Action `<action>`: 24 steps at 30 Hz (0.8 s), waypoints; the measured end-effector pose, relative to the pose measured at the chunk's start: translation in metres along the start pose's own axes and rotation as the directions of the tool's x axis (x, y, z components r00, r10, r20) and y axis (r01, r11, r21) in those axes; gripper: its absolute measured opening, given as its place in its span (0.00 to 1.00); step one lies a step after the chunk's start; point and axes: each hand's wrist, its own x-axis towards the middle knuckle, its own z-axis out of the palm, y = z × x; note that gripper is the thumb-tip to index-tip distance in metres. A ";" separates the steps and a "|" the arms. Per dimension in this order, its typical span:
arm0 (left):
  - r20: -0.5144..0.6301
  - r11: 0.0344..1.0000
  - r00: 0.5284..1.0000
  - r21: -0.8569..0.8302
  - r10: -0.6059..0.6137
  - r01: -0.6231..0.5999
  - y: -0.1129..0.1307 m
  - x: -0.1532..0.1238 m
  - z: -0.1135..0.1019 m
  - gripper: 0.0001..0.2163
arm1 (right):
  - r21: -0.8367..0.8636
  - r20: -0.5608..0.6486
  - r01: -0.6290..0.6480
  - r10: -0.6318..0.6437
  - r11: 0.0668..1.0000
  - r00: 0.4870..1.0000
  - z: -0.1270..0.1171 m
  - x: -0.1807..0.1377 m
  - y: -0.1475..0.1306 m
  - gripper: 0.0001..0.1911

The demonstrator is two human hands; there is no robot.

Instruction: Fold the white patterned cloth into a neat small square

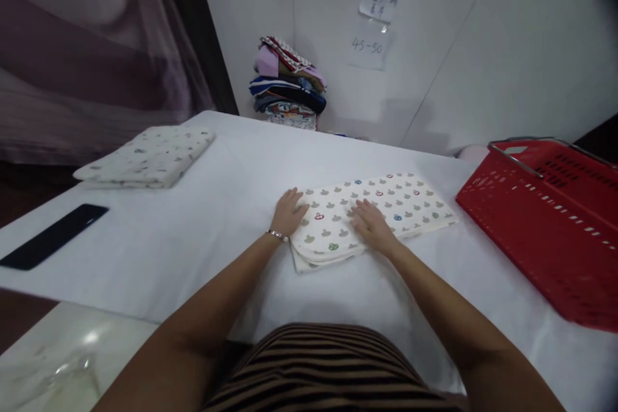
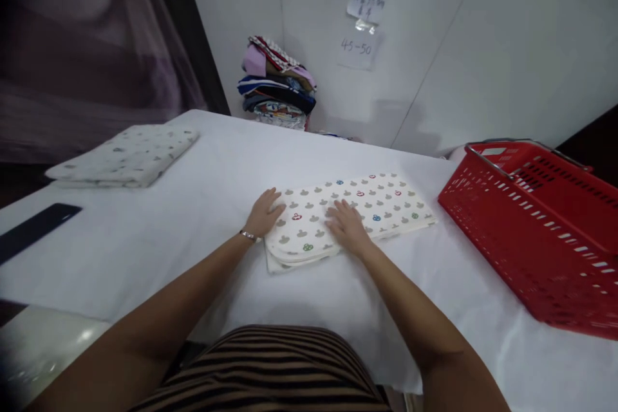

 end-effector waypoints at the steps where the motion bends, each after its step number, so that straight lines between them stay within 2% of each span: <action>1: -0.047 0.998 0.998 -0.054 -0.031 0.029 -0.004 -0.004 -0.004 0.18 | 0.082 -0.021 0.097 -0.095 0.992 0.995 0.005 -0.006 -0.015 0.20; 3: -0.113 0.985 0.987 -0.140 -0.117 0.100 -0.011 -0.017 -0.014 0.16 | 0.205 -0.074 0.222 -0.211 0.953 0.975 0.012 -0.017 -0.042 0.16; 5: -0.117 0.964 0.970 -0.189 -0.211 0.187 -0.015 -0.035 -0.022 0.16 | 0.277 -0.090 0.290 -0.275 0.916 0.957 0.018 -0.025 -0.064 0.13; 7: -0.071 0.938 0.953 -0.211 -0.294 0.274 -0.015 -0.055 -0.030 0.15 | 0.316 -0.080 0.309 -0.299 0.897 0.951 0.022 -0.030 -0.080 0.11; 9: 0.016 0.922 0.945 -0.219 -0.326 0.321 -0.010 -0.074 -0.035 0.11 | 0.323 -0.053 0.305 -0.305 0.896 0.951 0.025 -0.033 -0.090 0.10; 12: 0.145 0.934 0.957 -0.222 -0.253 0.281 0.004 -0.095 -0.039 0.07 | 0.280 -0.012 0.284 -0.293 0.917 0.956 0.030 -0.034 -0.098 0.10; 15: 0.197 0.961 0.970 -0.206 -0.142 0.182 0.017 -0.106 -0.039 0.06 | 0.229 0.006 0.256 -0.264 0.939 0.964 0.034 -0.033 -0.101 0.09; 19: 0.199 0.981 0.979 -0.178 -0.046 0.083 0.025 -0.112 -0.035 0.05 | 0.210 0.034 0.225 -0.237 0.951 0.971 0.037 -0.031 -0.102 0.08; 24: 0.153 0.980 0.988 -0.200 0.013 0.018 0.027 -0.118 -0.030 0.03 | 0.193 0.055 0.195 -0.209 0.962 0.976 0.038 -0.032 -0.103 0.06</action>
